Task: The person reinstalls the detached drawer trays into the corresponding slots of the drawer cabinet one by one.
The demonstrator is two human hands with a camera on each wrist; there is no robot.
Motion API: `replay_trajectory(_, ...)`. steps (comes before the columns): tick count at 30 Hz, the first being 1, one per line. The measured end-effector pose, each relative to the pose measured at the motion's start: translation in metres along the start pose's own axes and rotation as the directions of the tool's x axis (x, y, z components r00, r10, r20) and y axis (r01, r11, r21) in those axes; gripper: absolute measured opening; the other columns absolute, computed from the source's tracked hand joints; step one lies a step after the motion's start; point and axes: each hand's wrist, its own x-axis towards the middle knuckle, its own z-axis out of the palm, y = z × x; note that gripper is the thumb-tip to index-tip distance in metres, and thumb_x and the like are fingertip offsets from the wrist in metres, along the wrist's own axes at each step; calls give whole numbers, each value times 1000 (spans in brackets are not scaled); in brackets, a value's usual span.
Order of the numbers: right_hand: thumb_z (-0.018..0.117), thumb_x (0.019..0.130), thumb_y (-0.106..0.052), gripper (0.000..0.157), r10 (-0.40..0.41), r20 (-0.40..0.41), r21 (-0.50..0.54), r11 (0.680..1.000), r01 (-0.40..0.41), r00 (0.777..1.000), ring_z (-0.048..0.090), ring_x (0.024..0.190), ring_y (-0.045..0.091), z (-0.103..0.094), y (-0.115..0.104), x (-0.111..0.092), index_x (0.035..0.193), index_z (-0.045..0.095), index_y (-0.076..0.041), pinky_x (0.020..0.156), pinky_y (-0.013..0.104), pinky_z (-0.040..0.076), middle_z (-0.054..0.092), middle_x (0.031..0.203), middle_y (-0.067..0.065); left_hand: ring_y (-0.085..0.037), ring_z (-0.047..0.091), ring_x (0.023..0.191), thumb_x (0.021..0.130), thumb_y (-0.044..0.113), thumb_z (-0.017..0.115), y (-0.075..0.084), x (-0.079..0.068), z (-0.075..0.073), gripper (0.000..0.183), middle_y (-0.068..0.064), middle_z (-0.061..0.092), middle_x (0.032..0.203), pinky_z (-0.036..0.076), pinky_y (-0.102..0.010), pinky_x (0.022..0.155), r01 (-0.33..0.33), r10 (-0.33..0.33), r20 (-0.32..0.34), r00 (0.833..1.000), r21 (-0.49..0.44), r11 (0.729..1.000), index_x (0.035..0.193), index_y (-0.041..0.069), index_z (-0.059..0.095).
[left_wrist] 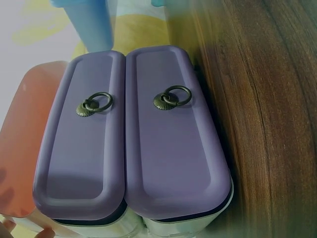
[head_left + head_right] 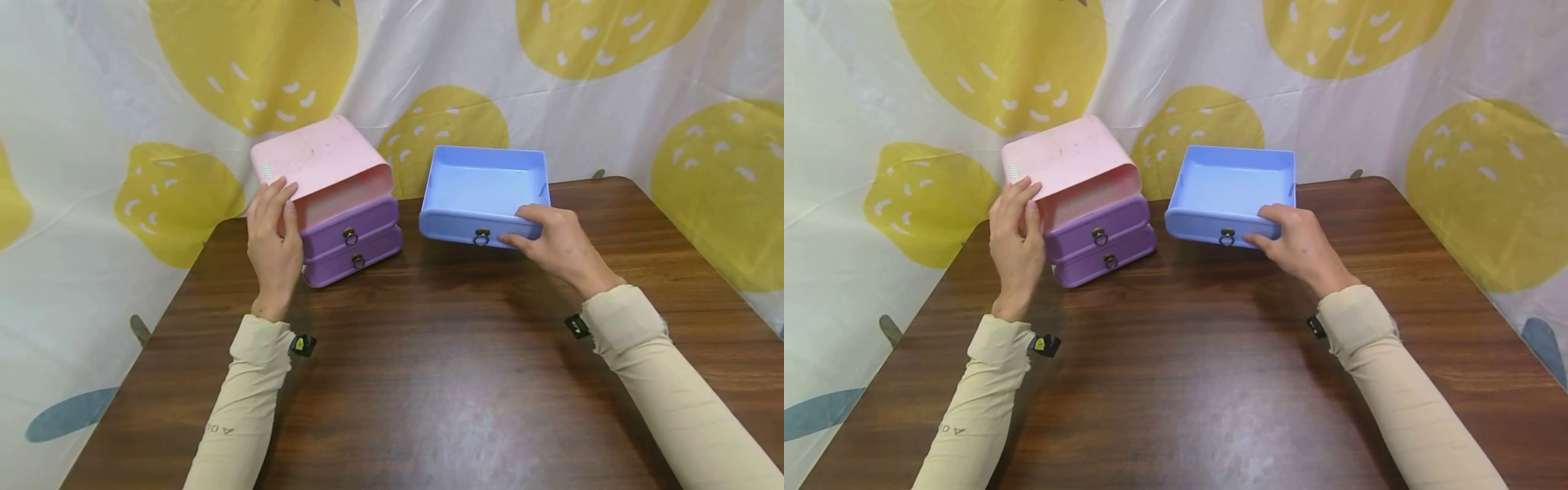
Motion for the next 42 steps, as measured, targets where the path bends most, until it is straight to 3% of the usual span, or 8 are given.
replay_trajectory(4,86,75,-15,21,-4,3,13,1000,4,1000,57,72,22,0,-3,-1,85,69,-8,66,31,45,69,79,8,-16,42,145,103,30,50,0,0,0,29,10,61,140,32,-32,122,6,-6,3,1000,4,1000,125,26,69)
replay_trajectory(11,86,75,-13,22,-18,22,35,999,18,1000,61,76,22,1,-5,-2,90,71,-7,71,37,50,72,84,9,-16,41,145,103,30,49,0,0,0,29,10,61,140,33,-33,122,9,-9,3,1000,13,1000,125,27,69)
replay_trajectory(20,88,73,-14,24,-47,15,27,999,47,999,58,74,18,3,-5,-2,88,70,-9,69,20,43,70,81,5,-15,41,145,104,31,49,0,0,-1,30,11,61,140,32,-32,122,2,-2,8,1000,11,1000,125,27,69)
replay_trajectory(42,93,61,-10,30,-191,-127,63,978,200,973,55,67,11,0,-9,-6,80,70,-7,67,10,40,71,75,4,-16,41,145,104,30,49,-1,0,-1,29,9,61,140,30,-31,123,4,-4,7,1000,9,1000,125,26,69)
